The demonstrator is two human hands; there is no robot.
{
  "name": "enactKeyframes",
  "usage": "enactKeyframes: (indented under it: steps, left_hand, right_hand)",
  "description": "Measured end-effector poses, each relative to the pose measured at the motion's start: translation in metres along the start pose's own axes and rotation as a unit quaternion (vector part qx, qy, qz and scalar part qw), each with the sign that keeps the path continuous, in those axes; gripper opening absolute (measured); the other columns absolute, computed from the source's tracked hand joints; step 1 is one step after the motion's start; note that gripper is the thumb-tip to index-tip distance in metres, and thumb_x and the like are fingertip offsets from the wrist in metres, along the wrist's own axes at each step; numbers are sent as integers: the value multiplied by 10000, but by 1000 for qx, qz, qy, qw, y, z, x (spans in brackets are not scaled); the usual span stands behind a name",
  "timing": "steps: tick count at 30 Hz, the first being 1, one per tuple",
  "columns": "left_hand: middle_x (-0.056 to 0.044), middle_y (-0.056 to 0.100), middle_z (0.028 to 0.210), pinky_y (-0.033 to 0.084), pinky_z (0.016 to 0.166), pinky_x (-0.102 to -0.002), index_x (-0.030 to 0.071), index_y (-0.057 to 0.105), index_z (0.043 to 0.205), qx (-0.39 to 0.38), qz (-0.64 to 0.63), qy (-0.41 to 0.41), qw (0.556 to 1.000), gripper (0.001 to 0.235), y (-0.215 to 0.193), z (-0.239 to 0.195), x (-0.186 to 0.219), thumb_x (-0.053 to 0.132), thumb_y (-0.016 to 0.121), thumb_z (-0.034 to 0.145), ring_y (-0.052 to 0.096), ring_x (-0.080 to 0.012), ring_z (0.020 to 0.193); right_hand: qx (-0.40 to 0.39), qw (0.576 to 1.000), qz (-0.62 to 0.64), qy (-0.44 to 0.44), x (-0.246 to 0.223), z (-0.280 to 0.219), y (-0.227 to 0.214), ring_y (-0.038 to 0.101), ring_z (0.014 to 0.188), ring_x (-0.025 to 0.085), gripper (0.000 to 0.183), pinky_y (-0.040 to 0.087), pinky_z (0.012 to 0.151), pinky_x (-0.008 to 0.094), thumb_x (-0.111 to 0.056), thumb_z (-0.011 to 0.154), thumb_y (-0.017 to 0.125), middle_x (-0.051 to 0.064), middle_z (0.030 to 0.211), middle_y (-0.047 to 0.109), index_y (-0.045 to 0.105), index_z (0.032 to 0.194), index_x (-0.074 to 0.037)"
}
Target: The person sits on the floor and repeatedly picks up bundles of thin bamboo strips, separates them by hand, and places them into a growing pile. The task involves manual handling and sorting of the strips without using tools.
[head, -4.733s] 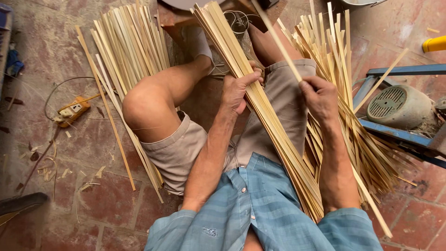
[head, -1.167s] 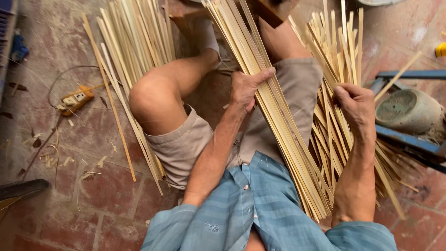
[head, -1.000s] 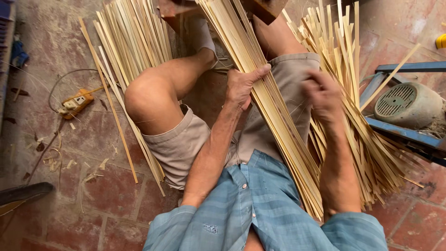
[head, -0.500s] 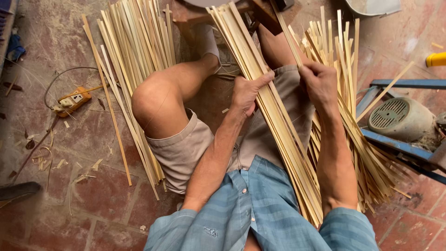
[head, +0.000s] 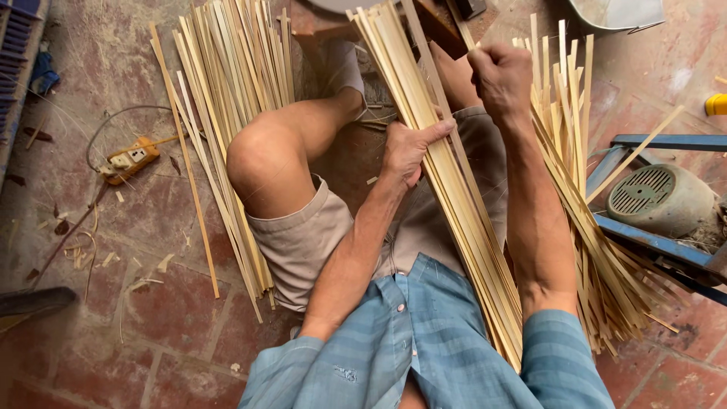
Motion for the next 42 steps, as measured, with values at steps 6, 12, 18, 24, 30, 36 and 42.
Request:
enactKeyframes:
  steps: [6,12,18,24,30,36,42]
  left_hand:
    - [-130,735,883,639,638,-320,-28,691,1005,8,10,-1,1000,226,-1,-2,3,23,826,831,729,-196,737]
    - [-120,730,877,632,642,-303,-16,687,1011,-6,7,2,1000,243,8,-6,8,27,838,827,717,-186,723]
    - [-141,747,878,630,648,-306,-24,698,1047,-8,6,-23,1000,247,-2,-2,2,17,815,833,727,-193,726]
    - [-174,757,910,656,657,-337,-95,718,1029,4,36,-23,999,258,-12,5,-12,-17,812,802,747,-214,745]
    - [-197,748,910,660,650,-353,-117,705,1033,3,12,-9,1000,277,-8,5,-8,-9,821,806,748,-234,734]
    - [-182,744,938,660,672,-349,-101,685,1076,-11,-8,2,1000,303,-2,5,-2,-5,810,817,745,-234,777]
    - [-189,750,965,663,691,-350,-111,693,1112,-3,-17,-5,1000,325,0,0,-3,2,814,832,749,-234,797]
  right_hand:
    - [-31,984,-27,173,35,-119,-104,633,664,124,213,498,563,298,-211,1016,684,68,809,699,744,1111,-31]
    - [-42,992,-87,-87,-13,-148,-36,656,847,181,183,540,755,324,-86,1006,718,107,956,705,717,1162,10]
    - [-22,982,56,182,44,-151,-39,580,652,90,189,466,556,254,-139,1016,685,21,785,664,760,1147,-24]
    - [-30,996,19,86,53,-106,-51,563,688,55,200,439,574,232,-140,1039,693,-29,809,663,765,1175,-12]
    - [-47,997,-50,46,8,-24,-5,551,604,84,280,412,528,285,-152,1074,655,45,677,617,716,875,35]
    - [-13,999,-40,9,5,10,13,567,562,73,226,407,493,273,-172,1035,693,21,637,651,783,904,-12]
    - [-17,999,-10,25,19,-16,-3,563,589,80,237,412,503,267,-162,1086,679,32,684,635,763,953,16]
Point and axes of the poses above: each hand's wrist, its own z-axis towards the middle knuckle, its own y-axis out of the palm, x = y × z, the point moved 10 cm from there along z, towards the middle knuckle
